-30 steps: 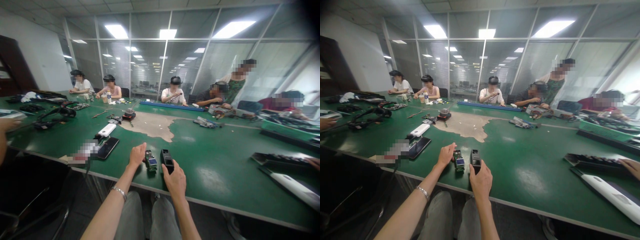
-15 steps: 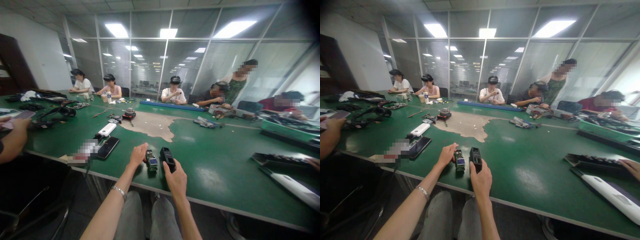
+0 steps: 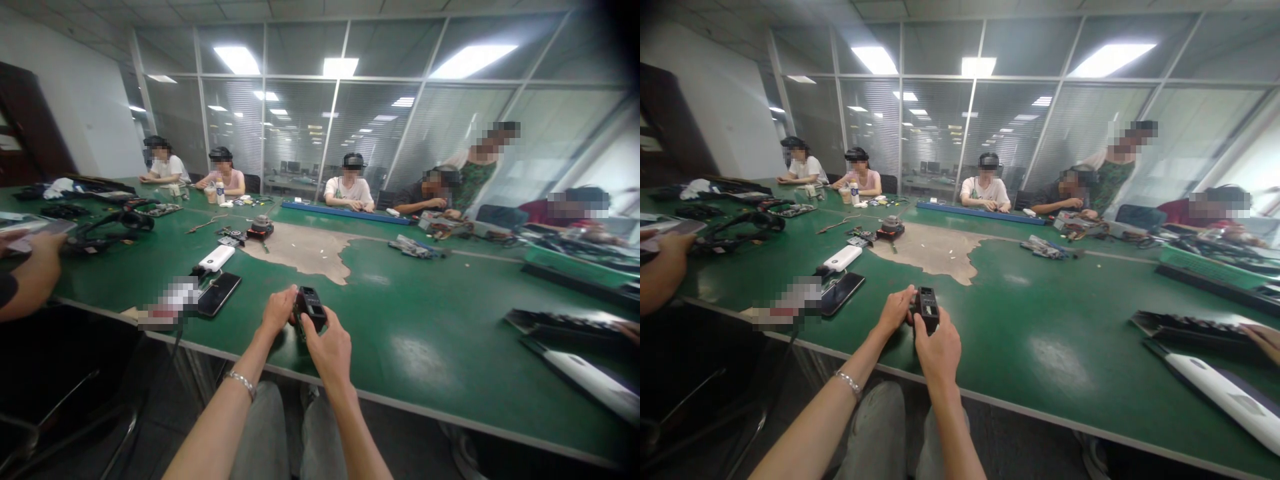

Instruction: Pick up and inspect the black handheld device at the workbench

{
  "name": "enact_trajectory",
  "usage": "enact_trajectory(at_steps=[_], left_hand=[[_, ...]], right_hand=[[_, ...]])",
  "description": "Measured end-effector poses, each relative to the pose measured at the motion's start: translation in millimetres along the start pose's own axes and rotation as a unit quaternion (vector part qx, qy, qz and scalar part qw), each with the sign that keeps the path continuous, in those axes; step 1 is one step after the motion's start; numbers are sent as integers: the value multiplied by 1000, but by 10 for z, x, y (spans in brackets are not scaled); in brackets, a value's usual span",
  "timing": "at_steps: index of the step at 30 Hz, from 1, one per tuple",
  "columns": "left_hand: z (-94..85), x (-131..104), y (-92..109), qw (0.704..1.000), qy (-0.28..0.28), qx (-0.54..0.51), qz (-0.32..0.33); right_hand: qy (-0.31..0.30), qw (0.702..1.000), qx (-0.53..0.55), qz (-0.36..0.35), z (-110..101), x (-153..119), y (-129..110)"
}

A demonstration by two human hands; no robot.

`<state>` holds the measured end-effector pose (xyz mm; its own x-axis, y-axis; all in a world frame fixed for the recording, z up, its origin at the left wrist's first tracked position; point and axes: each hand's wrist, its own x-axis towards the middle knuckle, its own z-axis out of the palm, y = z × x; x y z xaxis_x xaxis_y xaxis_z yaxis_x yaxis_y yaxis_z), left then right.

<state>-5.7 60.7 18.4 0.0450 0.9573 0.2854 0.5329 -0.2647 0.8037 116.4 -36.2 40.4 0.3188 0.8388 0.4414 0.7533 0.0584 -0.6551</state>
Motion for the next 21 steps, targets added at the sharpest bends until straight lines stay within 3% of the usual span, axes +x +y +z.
enact_trajectory(at_steps=[8,15,21], left_hand=[[-8,8,-2,998,52,23,-30],[-9,14,-11,995,91,37,5],[6,17,-14,997,69,23,-1]], right_hand=[[-27,994,-102,-5,3,-29,-74],[-35,990,-132,-27,26,-140,-40],[-60,989,-137,-16,75,-191,58]])
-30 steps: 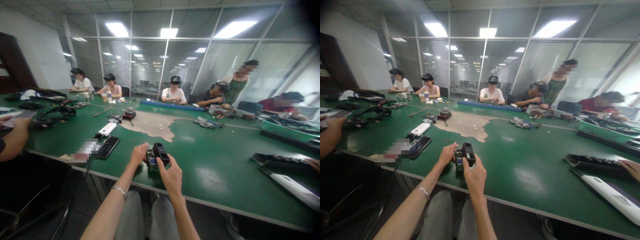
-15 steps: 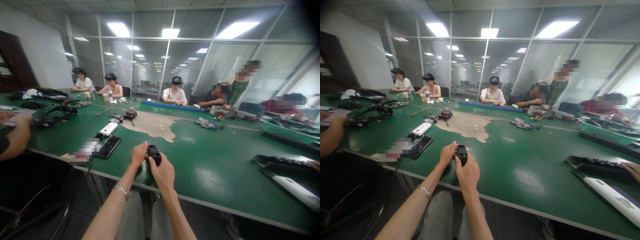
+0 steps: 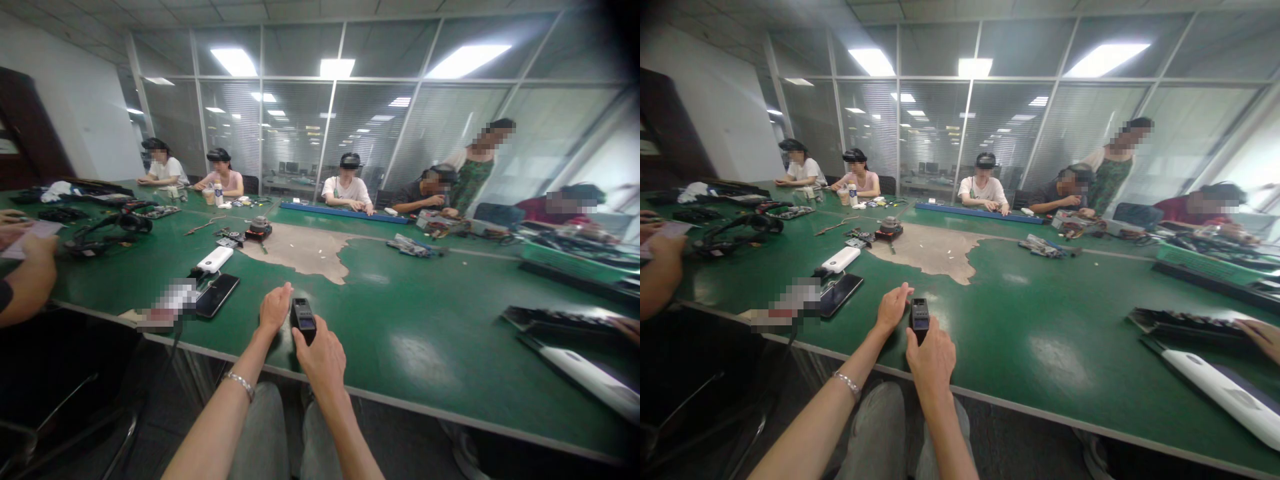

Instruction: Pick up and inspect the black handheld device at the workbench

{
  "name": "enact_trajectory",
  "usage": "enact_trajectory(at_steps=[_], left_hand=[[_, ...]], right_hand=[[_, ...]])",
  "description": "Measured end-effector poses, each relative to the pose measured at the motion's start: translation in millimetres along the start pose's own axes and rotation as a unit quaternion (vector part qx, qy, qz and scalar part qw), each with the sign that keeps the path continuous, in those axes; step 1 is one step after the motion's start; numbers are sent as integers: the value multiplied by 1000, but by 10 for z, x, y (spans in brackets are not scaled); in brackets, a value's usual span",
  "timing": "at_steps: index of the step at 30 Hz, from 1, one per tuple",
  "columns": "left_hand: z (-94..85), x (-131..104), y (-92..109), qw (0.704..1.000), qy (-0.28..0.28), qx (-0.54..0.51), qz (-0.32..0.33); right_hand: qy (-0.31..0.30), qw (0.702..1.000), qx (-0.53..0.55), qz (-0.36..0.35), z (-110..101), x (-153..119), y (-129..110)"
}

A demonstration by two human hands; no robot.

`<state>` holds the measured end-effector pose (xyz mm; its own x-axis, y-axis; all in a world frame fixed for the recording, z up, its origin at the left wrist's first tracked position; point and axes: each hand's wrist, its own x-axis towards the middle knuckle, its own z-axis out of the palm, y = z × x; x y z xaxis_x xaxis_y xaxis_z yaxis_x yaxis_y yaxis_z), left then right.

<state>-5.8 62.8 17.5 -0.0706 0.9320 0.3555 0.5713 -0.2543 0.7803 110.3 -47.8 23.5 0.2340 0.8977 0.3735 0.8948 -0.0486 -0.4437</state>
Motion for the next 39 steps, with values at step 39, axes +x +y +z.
enact_trajectory(at_steps=[39], left_hand=[[46,28,-93,999,-35,-21,-2]], right_hand=[[52,994,89,-37,236,-1,105]])
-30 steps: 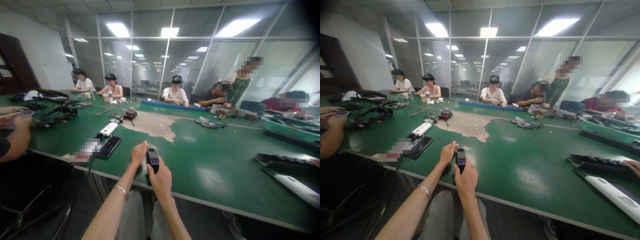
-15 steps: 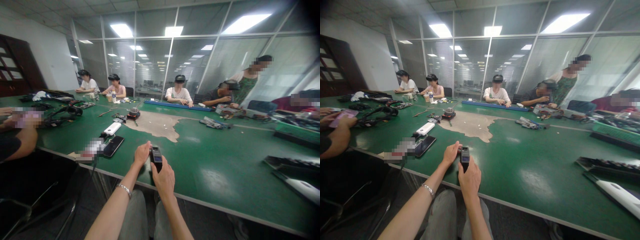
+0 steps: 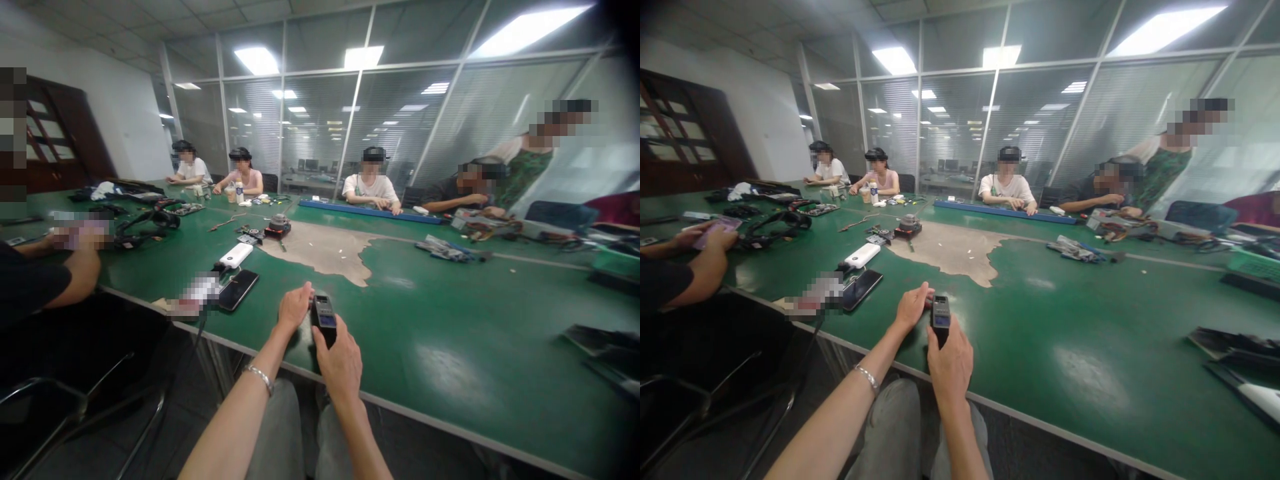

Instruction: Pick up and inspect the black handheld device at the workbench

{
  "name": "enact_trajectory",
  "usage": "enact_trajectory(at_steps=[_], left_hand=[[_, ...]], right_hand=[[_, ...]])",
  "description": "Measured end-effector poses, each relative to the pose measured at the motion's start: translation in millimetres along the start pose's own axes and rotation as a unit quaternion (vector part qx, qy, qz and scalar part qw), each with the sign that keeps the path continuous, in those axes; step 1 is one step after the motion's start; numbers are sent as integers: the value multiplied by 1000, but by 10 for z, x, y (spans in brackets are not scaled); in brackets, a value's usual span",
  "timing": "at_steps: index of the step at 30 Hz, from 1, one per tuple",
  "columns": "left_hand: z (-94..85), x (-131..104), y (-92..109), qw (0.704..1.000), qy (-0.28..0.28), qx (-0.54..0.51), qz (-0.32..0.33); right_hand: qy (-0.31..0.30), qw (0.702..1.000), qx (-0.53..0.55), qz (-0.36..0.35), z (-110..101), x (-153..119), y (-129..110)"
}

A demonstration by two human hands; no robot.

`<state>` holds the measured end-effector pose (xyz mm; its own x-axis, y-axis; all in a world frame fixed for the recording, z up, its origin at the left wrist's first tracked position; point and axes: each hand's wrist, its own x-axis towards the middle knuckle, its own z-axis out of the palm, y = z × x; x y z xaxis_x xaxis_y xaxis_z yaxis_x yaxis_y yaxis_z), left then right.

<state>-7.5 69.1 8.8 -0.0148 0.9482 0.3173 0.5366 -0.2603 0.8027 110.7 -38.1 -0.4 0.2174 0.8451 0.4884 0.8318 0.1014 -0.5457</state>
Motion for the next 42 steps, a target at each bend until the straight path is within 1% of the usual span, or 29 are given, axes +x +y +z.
enact_trajectory(at_steps=[6,8,11,14,17,21,23,25,28,31,38,42], left_hand=[[3,12,-9,1000,2,-15,-4],[4,10,-16,1000,0,-22,-7],[7,7,-31,1000,2,-26,-7],[14,8,-44,1000,8,-27,-5],[19,12,-43,1000,7,-26,-9],[15,14,-24,1000,3,-19,-13],[12,13,-14,1000,-1,-15,-17],[10,10,-5,1000,-3,-13,-20],[13,8,5,1000,-5,-17,-22],[14,6,15,1000,-7,-17,-23],[18,6,38,999,-4,-17,-27],[33,13,33,999,-1,-19,-28]], right_hand=[[9,997,69,19,-6,61,1],[22,995,91,25,-47,100,-32],[53,991,119,28,-161,186,-54],[87,988,122,35,-293,291,43],[101,990,89,48,-379,371,268],[93,992,37,75,-395,382,597],[84,992,23,89,-381,359,705],[75,992,15,100,-369,337,763],[68,992,11,106,-360,316,787],[57,994,2,98,-356,300,794],[57,996,-37,60,-335,263,819],[51,995,-41,74,-341,271,807]])
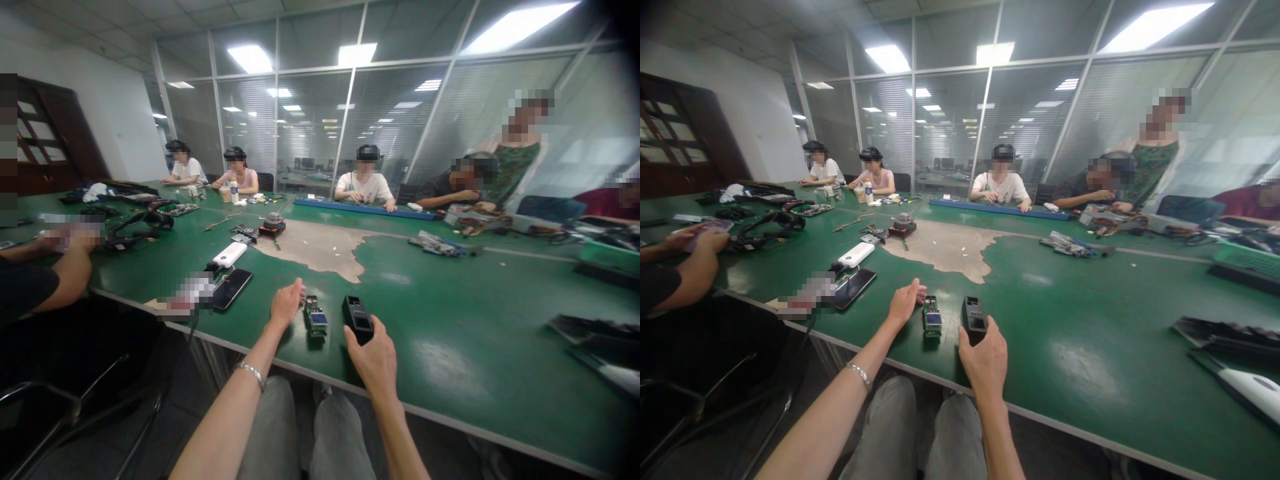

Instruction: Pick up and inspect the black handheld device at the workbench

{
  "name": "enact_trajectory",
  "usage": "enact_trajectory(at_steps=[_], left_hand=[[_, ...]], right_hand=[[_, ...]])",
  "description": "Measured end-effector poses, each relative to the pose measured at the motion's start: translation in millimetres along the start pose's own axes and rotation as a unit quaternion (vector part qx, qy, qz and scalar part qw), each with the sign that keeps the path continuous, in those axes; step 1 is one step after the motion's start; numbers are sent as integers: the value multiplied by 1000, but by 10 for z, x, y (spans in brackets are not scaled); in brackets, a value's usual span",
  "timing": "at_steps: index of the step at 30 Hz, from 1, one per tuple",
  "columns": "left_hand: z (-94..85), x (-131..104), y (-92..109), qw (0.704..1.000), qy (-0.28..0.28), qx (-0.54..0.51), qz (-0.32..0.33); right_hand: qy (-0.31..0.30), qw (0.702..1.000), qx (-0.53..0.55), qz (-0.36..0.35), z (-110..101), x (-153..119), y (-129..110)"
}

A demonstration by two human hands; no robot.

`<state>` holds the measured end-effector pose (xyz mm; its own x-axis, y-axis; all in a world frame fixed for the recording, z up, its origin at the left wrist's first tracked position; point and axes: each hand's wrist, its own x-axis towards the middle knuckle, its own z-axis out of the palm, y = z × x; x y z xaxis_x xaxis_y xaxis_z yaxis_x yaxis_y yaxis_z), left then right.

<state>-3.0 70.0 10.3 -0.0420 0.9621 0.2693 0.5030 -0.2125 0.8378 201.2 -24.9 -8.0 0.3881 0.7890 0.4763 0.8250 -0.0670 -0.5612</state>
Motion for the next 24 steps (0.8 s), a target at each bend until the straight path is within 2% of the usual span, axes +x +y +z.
enact_trajectory(at_steps=[12,24], left_hand=[[18,49,-37,1000,-15,-25,-11],[-1,49,4,999,-15,-21,-30]], right_hand=[[-14,998,22,58,-50,17,-31],[-17,999,-4,34,-9,-7,15]])
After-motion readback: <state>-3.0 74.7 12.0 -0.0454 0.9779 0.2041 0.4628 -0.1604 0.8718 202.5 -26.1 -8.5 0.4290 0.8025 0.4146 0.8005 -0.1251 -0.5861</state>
